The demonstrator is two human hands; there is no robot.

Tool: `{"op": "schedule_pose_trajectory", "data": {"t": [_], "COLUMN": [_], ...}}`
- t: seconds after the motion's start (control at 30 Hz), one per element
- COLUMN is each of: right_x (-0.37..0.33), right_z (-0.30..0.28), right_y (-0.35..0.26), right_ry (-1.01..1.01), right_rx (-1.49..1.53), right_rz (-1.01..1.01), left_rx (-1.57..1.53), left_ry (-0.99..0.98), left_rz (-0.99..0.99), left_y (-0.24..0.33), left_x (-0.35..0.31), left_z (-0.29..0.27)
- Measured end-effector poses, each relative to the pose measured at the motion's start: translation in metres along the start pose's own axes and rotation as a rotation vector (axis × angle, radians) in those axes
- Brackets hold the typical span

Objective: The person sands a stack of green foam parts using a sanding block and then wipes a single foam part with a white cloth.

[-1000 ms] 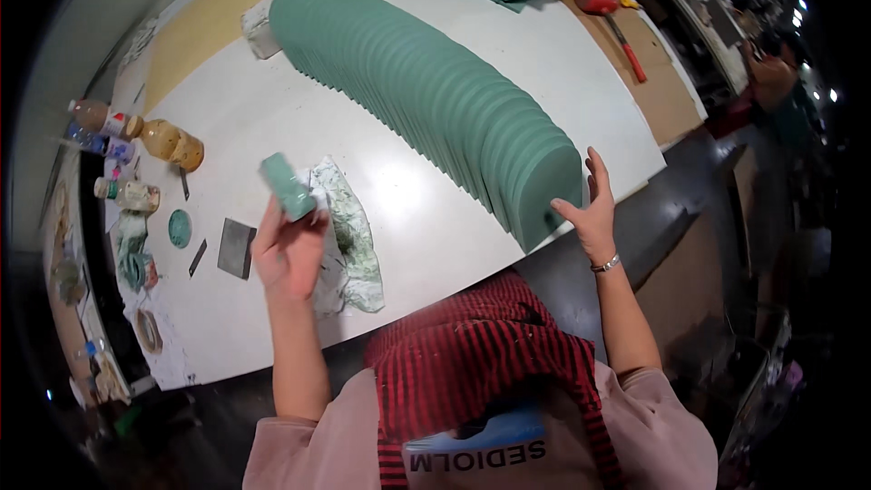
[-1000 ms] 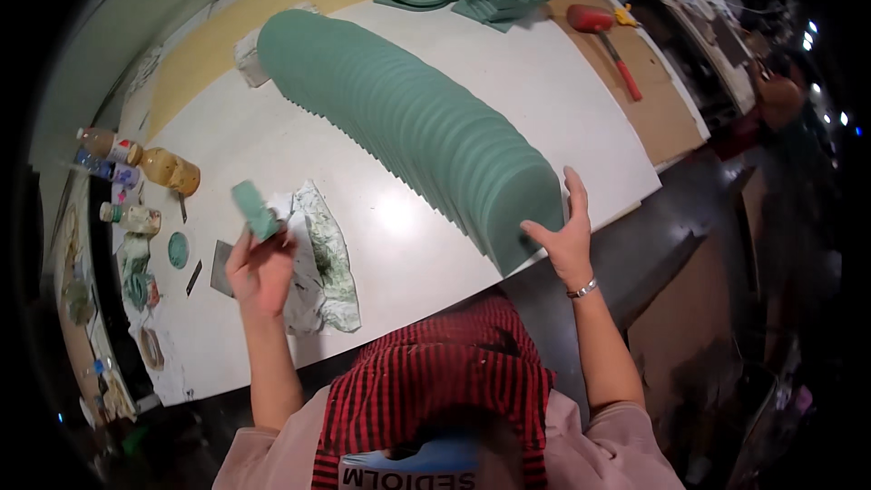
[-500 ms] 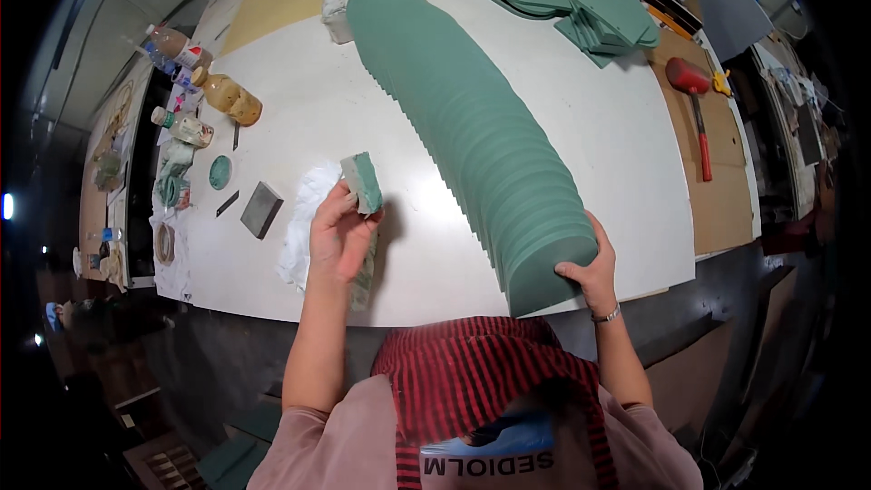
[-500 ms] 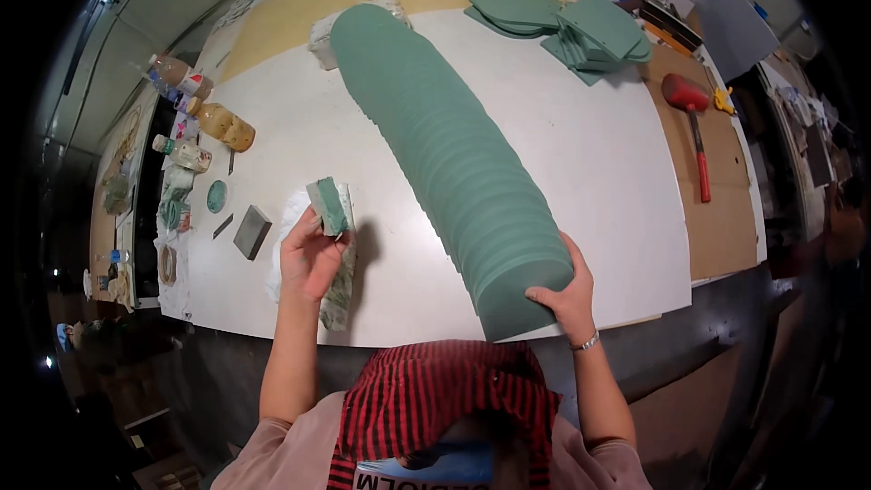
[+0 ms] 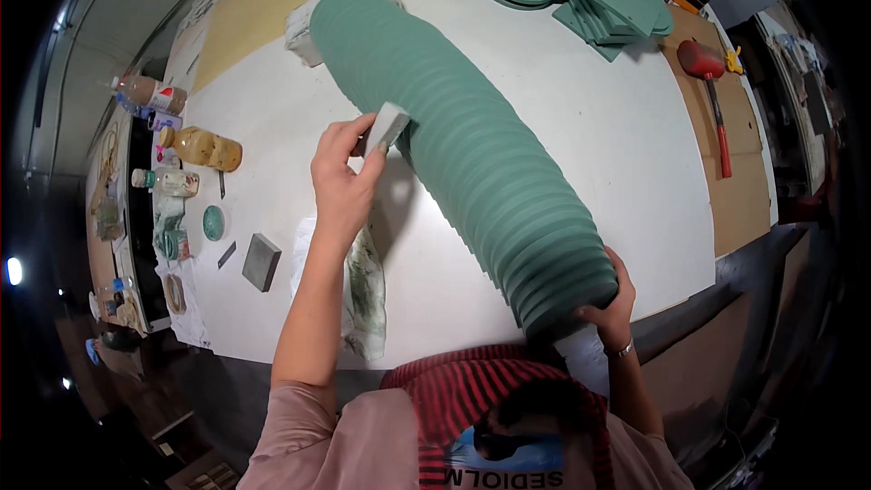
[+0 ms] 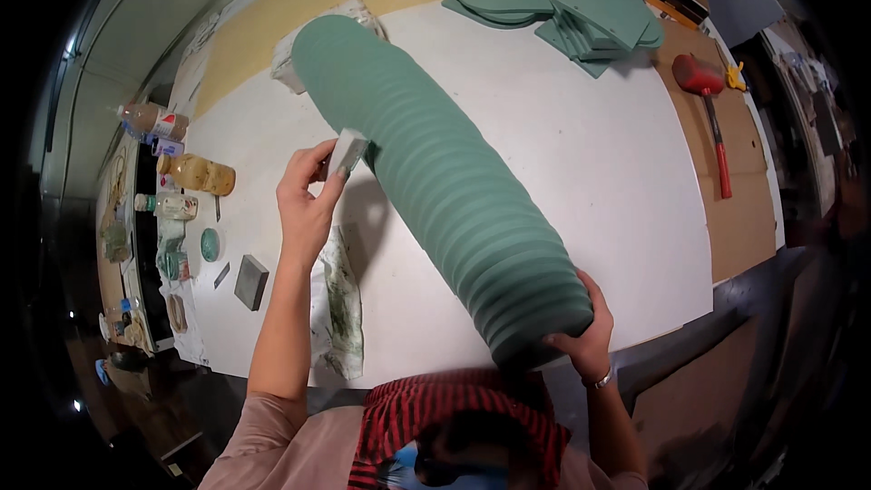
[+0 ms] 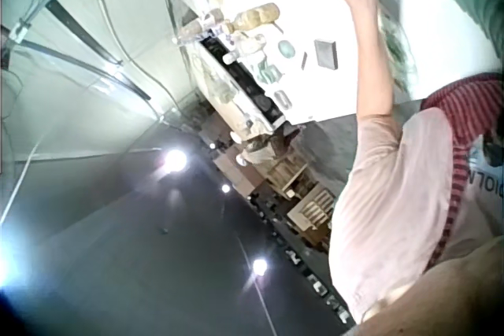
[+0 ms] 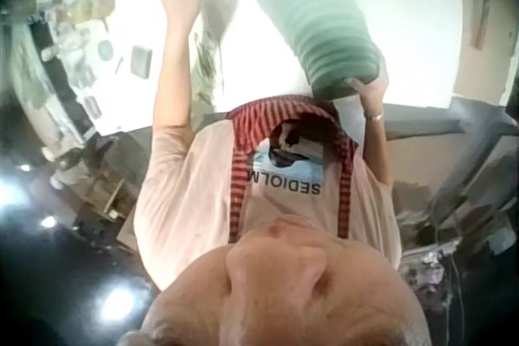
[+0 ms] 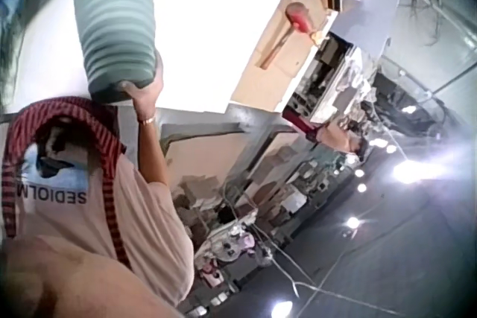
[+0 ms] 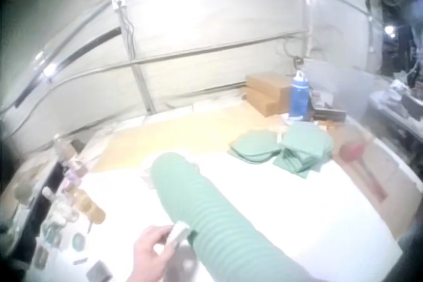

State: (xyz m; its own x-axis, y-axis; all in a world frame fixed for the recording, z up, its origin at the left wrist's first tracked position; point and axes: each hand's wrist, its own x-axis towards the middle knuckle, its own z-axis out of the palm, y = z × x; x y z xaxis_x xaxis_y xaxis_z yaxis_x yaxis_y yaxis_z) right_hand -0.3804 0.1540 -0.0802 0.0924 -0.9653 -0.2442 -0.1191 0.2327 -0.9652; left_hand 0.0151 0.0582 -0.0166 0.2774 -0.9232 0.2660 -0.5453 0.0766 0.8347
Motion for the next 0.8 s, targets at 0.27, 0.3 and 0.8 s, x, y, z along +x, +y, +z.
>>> {"op": "schedule_pose_trajectory", "data": {"t": [0.27,0.3,0.8], "right_x": [0.000,0.001,0.002], "right_z": [-0.002,-0.002,-0.005], "right_y": [0.001,0.002,0.009], "right_ry": [-0.019,-0.017,0.003], "right_rx": [-0.030,-0.062,-0.079], "right_rz": [-0.019,-0.050,-0.051], "left_rx": [0.247,0.255,0.279], "left_ry": [-0.097,-0.103,-0.020], "left_rz": [0.287,0.287,0.192], "left_y": [0.017,0.015,-0.015], "left_x": [0.041,0.038,-0.001], "left_z": [0.024,0.022,0.016]}}
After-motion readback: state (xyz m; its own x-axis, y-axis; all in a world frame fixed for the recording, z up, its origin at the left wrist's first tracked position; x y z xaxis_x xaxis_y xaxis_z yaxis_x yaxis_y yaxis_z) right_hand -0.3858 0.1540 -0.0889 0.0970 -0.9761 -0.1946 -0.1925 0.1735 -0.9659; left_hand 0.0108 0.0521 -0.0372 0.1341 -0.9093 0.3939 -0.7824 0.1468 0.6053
